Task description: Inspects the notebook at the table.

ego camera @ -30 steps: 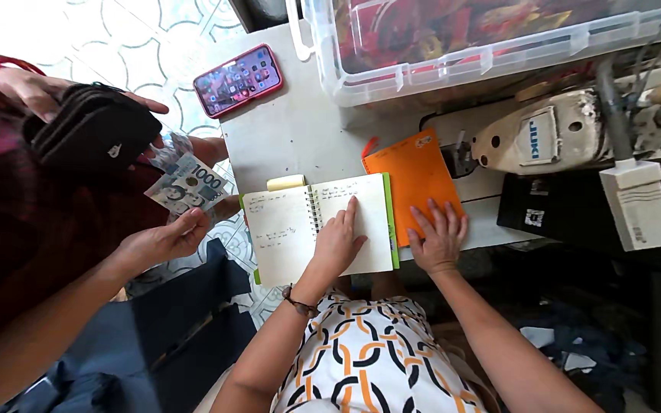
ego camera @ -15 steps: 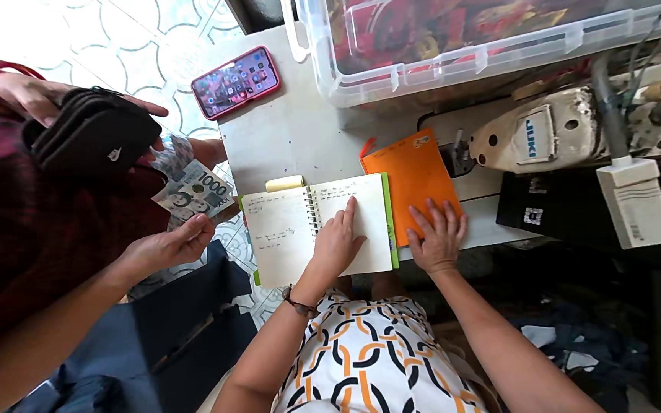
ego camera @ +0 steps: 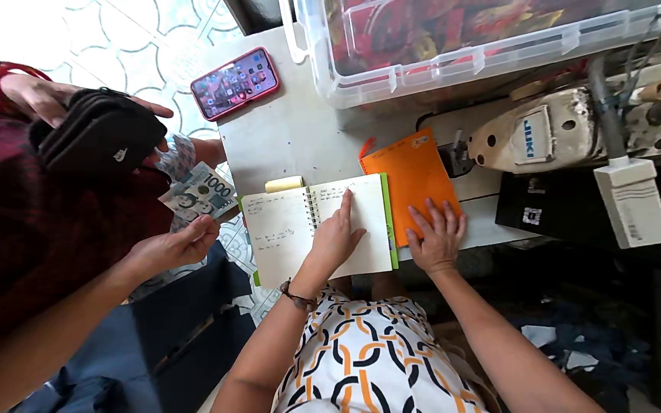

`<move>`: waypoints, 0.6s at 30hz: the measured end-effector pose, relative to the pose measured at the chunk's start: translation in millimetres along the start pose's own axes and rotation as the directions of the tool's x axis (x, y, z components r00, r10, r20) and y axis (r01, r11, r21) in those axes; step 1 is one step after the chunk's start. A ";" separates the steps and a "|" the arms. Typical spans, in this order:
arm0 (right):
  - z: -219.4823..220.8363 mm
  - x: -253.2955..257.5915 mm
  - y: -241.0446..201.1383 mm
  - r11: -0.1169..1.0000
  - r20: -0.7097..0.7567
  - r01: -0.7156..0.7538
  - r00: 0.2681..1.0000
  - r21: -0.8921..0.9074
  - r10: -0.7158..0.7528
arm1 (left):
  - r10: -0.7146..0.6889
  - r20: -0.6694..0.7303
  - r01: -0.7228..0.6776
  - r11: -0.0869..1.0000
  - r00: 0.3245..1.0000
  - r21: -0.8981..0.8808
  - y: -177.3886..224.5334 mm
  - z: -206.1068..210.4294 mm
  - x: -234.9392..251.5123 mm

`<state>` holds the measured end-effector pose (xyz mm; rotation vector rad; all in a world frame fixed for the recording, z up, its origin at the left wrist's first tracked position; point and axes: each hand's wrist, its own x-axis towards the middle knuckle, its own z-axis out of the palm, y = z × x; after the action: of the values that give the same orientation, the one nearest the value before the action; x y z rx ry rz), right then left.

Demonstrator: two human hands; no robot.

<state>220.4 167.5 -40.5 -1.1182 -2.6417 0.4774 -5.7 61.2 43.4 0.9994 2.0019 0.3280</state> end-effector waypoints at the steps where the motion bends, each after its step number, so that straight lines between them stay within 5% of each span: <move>1: 0.7 0.2 0.3 1.000 -0.002 0.001 1.000 -0.004 -0.001 | -0.001 -0.003 0.001 1.000 1.000 0.001 0.1 -0.1 0.0; 18: 3.6 -0.8 1.8 1.000 -0.014 0.005 1.000 -0.011 -0.006 | 0.019 -0.032 -0.020 0.999 0.999 -0.033 -5.5 4.3 -4.8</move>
<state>220.9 167.4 -44.5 -1.1132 -2.6374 0.4527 -3.7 53.5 40.5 0.9992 2.0096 0.3888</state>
